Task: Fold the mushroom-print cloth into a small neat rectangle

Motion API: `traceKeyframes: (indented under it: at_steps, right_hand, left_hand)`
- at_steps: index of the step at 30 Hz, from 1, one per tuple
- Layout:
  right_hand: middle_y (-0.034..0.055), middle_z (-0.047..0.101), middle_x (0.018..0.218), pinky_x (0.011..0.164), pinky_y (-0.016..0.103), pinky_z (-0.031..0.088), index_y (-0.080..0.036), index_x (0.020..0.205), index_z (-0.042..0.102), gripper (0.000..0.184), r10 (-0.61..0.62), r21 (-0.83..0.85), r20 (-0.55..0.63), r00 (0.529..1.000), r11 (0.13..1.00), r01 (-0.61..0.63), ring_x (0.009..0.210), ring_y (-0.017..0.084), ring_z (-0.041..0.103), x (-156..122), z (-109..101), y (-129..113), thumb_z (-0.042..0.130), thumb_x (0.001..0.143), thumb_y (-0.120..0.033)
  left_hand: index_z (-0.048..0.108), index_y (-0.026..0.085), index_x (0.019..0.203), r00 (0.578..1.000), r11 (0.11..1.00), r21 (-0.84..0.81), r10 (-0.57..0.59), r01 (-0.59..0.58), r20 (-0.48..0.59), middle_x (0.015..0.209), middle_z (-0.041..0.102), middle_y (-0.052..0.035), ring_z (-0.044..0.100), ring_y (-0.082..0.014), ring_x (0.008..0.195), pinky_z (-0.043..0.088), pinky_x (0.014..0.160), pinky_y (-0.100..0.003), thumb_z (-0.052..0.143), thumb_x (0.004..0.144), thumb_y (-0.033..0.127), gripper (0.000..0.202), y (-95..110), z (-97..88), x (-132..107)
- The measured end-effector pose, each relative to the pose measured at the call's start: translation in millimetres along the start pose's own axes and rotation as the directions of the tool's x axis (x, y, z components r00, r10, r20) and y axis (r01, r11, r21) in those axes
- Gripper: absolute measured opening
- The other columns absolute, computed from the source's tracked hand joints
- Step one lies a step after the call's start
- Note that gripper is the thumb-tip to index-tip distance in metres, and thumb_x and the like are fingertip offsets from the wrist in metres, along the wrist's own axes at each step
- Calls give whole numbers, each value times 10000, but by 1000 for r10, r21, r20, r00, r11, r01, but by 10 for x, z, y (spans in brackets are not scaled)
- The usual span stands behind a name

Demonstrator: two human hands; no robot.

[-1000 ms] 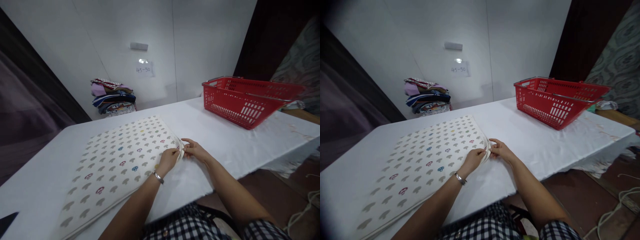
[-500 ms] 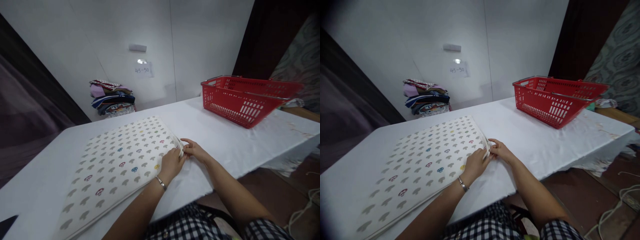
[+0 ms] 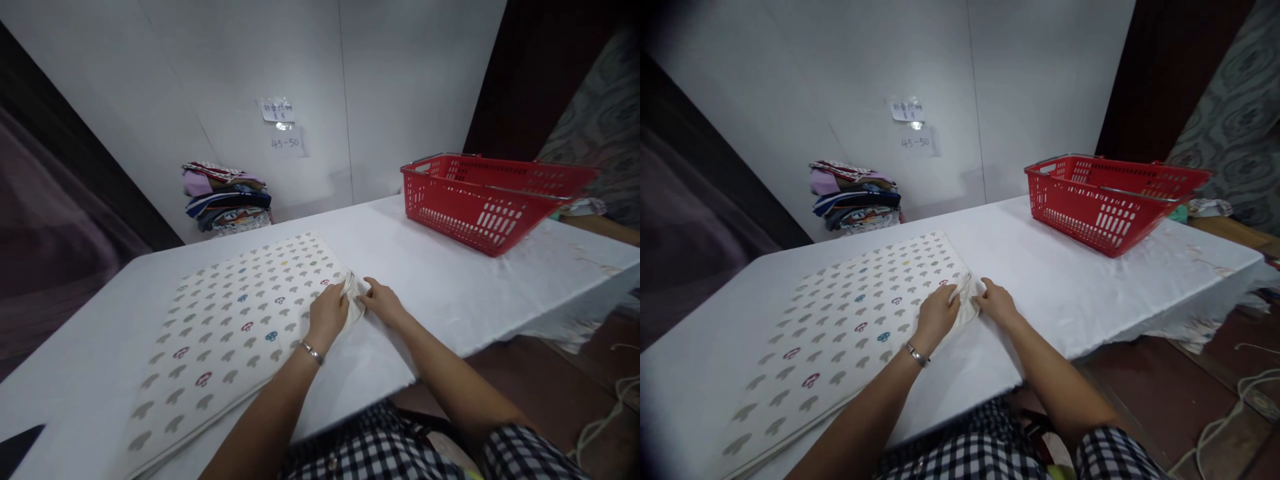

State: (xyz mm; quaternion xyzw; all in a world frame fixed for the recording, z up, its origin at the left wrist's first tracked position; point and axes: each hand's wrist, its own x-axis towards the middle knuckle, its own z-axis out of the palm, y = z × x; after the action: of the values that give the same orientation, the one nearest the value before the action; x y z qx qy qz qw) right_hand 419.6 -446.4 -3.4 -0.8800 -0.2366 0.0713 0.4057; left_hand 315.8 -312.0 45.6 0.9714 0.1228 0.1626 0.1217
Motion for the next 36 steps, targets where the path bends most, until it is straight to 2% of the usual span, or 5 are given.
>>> traceKeyframes:
  at_steps: [4, 9, 18, 29, 36]
  right_hand:
    - [-22, 604, 677, 546, 232, 397, -223, 1175, 530, 527, 72, 225, 32, 997, 971, -77, 605, 134, 558, -8, 0, -107, 613, 657, -179]
    - [-59, 542, 590, 420, 212, 396, -183, 1075, 507, 441, 169, 747, 175, 970, 619, -242, 468, 105, 517, -26, -84, -155, 601, 646, -224]
    - [-76, 549, 595, 409, 199, 388, -194, 1064, 518, 479, 44, 862, 195, 980, 469, -193, 444, 84, 511, -54, -85, -154, 644, 602, -216]
    - [-47, 534, 683, 459, 203, 440, -208, 1130, 514, 512, 9, 789, 171, 985, 597, -142, 548, 94, 520, -69, -78, -189, 675, 656, -318]
    - [-64, 508, 663, 462, 230, 466, -197, 1119, 492, 513, 76, 793, 142, 987, 588, -159, 508, 95, 522, -59, -48, -169, 630, 625, -192]
  left_hand:
    - [548, 220, 1056, 999, 996, 71, 43, -45, 29, 958, 599, -27, 561, -164, 883, 420, 705, -275, 410, 870, 202, 233, 54, -36, -37]
    - [535, 215, 1047, 987, 977, 160, 122, -138, 108, 996, 561, -41, 532, -174, 915, 423, 686, -279, 390, 876, 166, 230, 168, -78, -78]
    - [532, 196, 1034, 972, 953, 219, 176, -208, 158, 971, 536, -63, 499, -198, 933, 428, 703, -302, 390, 891, 173, 203, 268, -23, -111]
    - [550, 177, 1017, 968, 977, 97, 167, -188, 188, 991, 561, -65, 525, -189, 931, 433, 767, -314, 387, 883, 177, 211, 289, 67, -111]
    - [414, 183, 1239, 966, 973, 51, 214, -223, 145, 1094, 525, -73, 495, -205, 997, 427, 814, -326, 513, 829, 242, 427, 248, 134, -267]
